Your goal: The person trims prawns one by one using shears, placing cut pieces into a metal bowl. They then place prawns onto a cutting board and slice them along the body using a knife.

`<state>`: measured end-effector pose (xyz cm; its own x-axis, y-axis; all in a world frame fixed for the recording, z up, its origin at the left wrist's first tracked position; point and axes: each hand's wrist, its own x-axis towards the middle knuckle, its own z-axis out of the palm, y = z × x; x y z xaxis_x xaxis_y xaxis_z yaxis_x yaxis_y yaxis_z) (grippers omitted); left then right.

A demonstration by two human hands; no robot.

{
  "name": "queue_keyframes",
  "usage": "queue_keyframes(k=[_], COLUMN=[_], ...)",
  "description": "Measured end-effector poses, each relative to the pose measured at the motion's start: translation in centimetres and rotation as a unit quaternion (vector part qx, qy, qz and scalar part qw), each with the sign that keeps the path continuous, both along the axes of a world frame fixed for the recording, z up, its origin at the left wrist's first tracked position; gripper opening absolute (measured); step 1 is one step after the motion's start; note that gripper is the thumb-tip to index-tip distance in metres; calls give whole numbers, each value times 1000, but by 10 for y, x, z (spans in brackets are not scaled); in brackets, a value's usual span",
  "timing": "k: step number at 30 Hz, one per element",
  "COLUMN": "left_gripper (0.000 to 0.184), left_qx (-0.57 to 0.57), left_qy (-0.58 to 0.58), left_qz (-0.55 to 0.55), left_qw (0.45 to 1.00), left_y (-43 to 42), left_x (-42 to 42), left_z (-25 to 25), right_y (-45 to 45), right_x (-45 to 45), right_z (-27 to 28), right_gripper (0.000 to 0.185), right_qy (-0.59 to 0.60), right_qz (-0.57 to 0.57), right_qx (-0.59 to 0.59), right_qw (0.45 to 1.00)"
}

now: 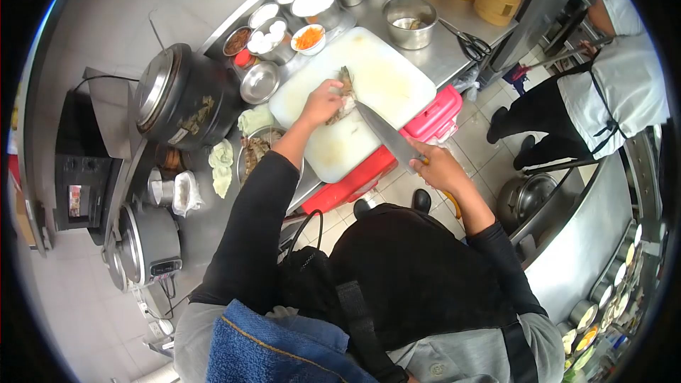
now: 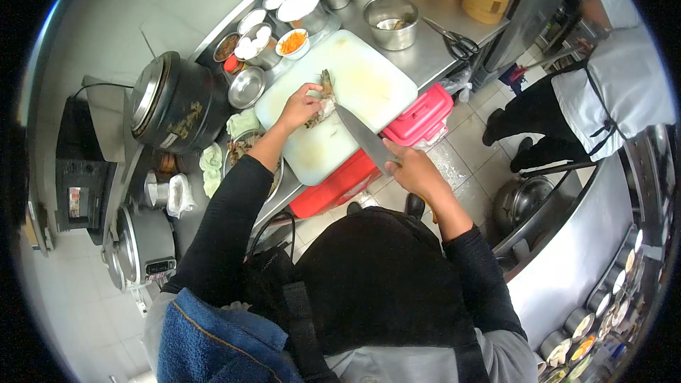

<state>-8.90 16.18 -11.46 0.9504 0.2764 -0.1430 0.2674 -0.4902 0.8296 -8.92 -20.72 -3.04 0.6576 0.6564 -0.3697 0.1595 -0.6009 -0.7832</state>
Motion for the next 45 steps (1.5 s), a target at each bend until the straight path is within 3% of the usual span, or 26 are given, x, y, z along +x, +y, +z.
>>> queue_keyframes(k=[4,8,10,11,13,16,20,22,23,25,27,30,32,33,38,41,43,45], left_gripper=[38,35,30,30,29,31,31,24,24,27,28,26,25,26,33,34,37,40], left_qx=[-56,-19,89,89,266,302,273,191,187,86,28,73,173,208,316,244,203,164], left_qy=[4,-15,-50,-50,-158,-129,-97,-153,-168,-89,-175,-221,-253,-203,-228,-334,-325,-311], left_qz=[11,-6,-52,-52,-141,-119,-61,20,12,17,-34,-85,-92,-101,-90,-98,-136,-166], left_qw=[998,1000,993,993,941,937,955,969,968,992,983,969,947,951,916,905,914,921], left_y=[-1,-7,-10,-11,-12,-22,-33,-28,-21,-7,-3,-13,-30,-42,-66,-117,-146,-163], left_x=[-4,-2,-4,-5,-7,-7,-8,1,14,30,58,119,159,172,228,201,182,160], left_z=[3,2,3,3,3,5,7,11,19,37,69,124,158,182,176,165,152,140], right_y=[-3,-8,-13,-17,-24,-33,-38,-43,-48,-55,-62,-72,-79,-81,-103,-110,-113,-100], right_x=[0,-3,-5,-5,-5,-6,-11,-15,-17,-21,-24,-27,-30,-31,-22,13,45,79], right_z=[-9,-11,-10,-8,-5,-14,-17,-24,-24,-20,-16,-13,-9,-6,-11,-44,-67,-37], right_gripper=[56,55,54,54,54,55,56,56,56,55,54,54,55,56,53,51,47,46], right_qy=[-4,-15,-15,-12,-4,-14,-31,-32,-35,-33,-28,-19,4,27,32,-13,-97,49], right_qz=[-2,-8,-22,-28,-46,-54,-49,-54,-58,-67,-73,-73,-85,-96,-174,-316,-334,-383], right_qx=[-9,4,19,25,17,19,0,13,28,40,31,15,2,-7,28,79,84,104], right_qw=[1000,1000,999,999,999,998,998,998,997,996,996,997,996,995,984,945,934,917])
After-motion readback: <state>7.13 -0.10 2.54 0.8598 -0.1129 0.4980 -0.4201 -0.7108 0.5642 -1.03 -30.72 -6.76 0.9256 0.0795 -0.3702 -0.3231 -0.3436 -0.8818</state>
